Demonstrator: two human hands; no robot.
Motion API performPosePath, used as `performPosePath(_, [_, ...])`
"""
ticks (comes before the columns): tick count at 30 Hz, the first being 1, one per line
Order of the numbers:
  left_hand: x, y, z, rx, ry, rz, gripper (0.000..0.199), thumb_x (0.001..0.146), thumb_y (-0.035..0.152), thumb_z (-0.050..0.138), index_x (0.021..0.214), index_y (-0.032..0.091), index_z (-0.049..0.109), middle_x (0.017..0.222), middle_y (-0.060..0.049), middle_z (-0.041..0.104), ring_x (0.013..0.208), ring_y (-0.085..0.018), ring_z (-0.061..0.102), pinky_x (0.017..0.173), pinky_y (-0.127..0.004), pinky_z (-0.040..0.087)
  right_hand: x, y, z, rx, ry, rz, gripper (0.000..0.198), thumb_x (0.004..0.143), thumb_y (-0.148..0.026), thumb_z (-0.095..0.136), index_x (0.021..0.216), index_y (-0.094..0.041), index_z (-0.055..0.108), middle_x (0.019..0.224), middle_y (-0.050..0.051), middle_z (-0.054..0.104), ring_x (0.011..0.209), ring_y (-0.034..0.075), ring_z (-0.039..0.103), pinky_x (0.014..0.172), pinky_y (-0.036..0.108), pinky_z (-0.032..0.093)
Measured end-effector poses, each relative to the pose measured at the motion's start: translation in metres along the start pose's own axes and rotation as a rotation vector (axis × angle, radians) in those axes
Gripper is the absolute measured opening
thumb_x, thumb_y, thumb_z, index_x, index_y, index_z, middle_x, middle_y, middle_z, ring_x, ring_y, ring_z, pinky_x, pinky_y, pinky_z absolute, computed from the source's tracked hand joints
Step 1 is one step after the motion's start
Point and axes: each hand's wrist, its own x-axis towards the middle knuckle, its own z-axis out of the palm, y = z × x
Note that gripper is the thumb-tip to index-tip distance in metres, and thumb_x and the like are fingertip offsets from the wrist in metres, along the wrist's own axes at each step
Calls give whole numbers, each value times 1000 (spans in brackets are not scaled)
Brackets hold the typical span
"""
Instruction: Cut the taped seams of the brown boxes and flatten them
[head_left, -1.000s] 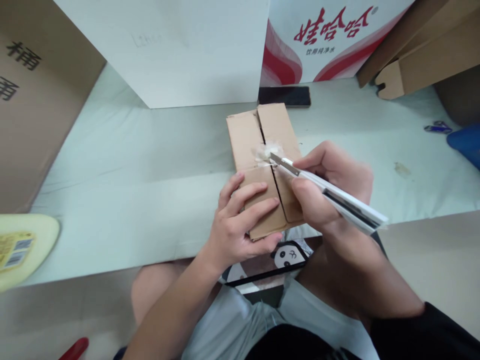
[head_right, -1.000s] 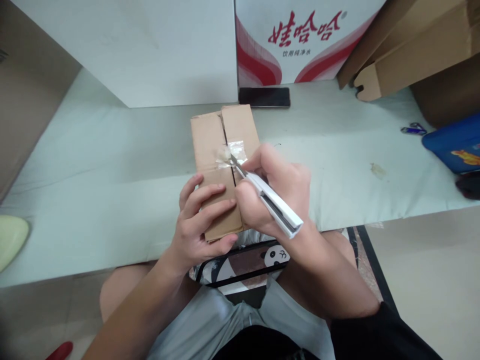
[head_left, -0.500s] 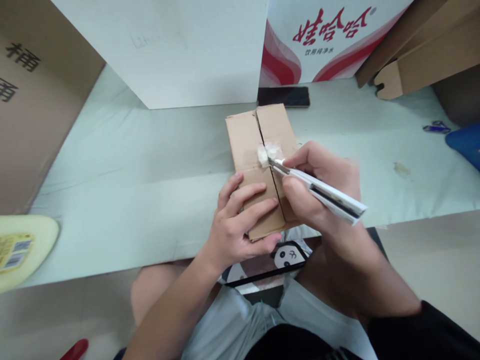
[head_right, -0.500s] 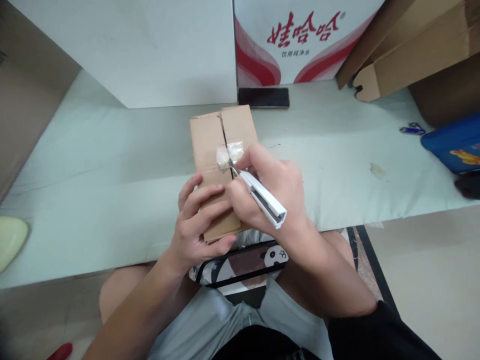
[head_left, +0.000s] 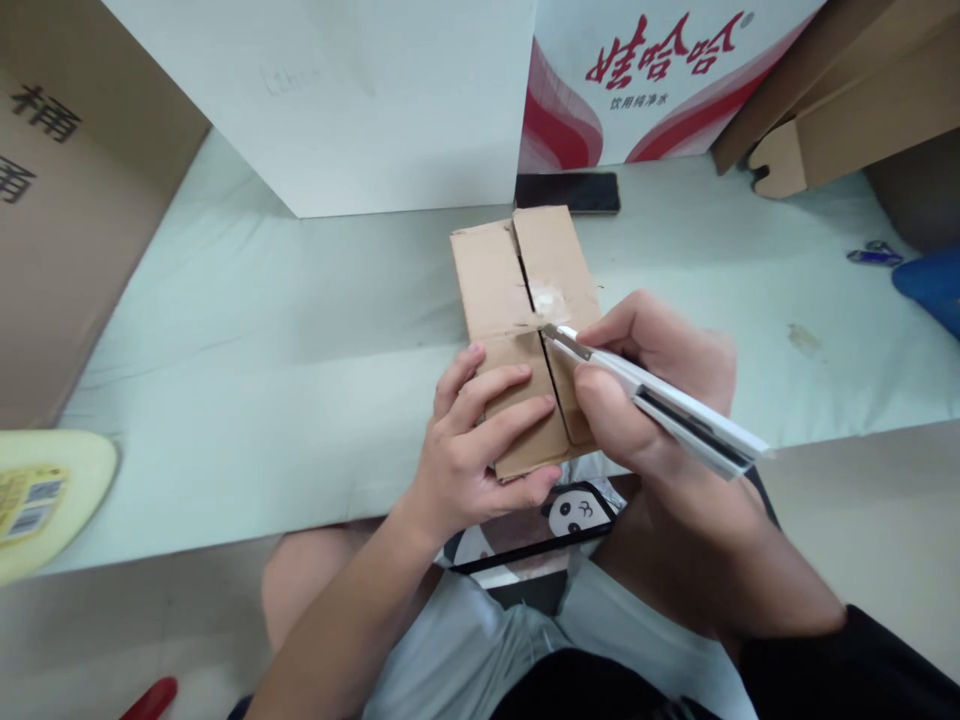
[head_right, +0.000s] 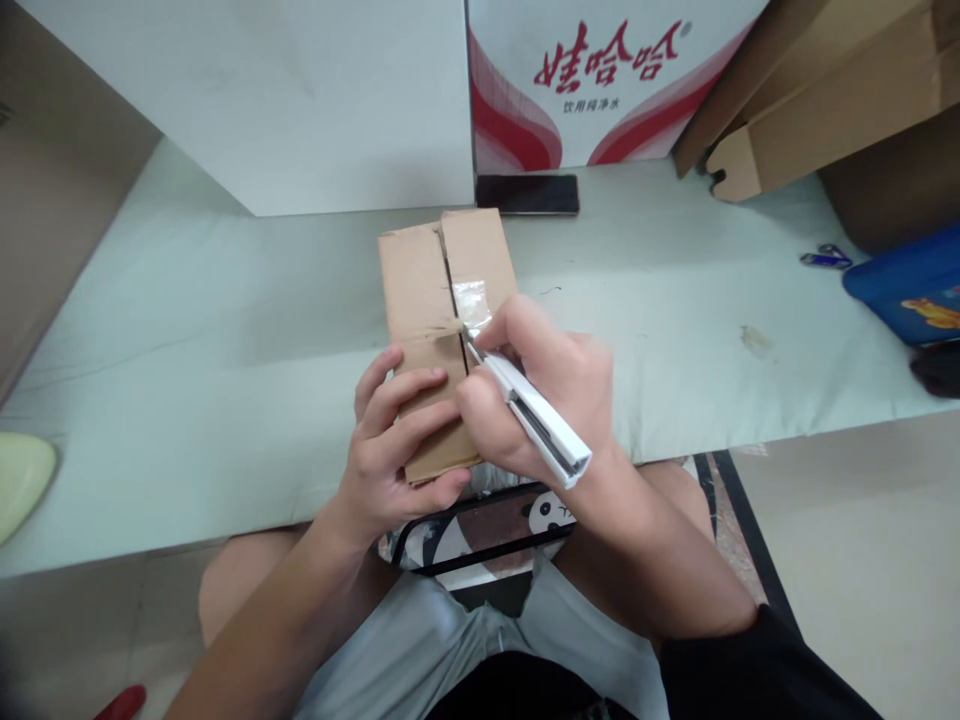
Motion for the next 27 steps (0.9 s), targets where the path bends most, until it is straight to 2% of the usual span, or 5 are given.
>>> performPosePath(7, [0, 0, 0, 3, -14, -9, 44, 96, 56, 61, 125, 23, 65, 132, -10, 66, 135, -29, 57, 125, -52, 38, 5, 5, 5, -92, -11, -12, 6, 72, -25, 55, 75, -21, 57, 52, -5, 51, 44, 8, 41, 45, 23, 33])
performPosePath(14, [1, 0, -1, 17, -6, -7, 43, 97, 58, 60, 124, 25, 65, 131, -9, 67, 136, -28, 56, 125, -51, 40, -1, 0, -1, 15, -45, 25, 9, 79, -30, 57, 76, -21, 56, 53, -5, 49, 47, 8, 38, 48, 25, 35])
performPosePath(22, [-1, -1, 0, 17, -2, -3, 44, 96, 58, 59, 127, 26, 64, 134, -7, 66, 141, -28, 52, 124, -50, 42, -4, -1, -1, 0, 25, -42, 6, 79, -25, 57, 75, -21, 53, 53, -6, 48, 46, 8, 38, 49, 25, 38])
performPosePath(27, [-3, -2, -1, 7, 0, -7, 46, 96, 59, 60, 129, 27, 63, 134, -7, 66, 144, -30, 48, 124, -52, 42, -7, 0, 1, 4, 115, -115, 5, 77, -21, 56, 75, -23, 52, 55, -6, 50, 46, 8, 40, 47, 25, 37])
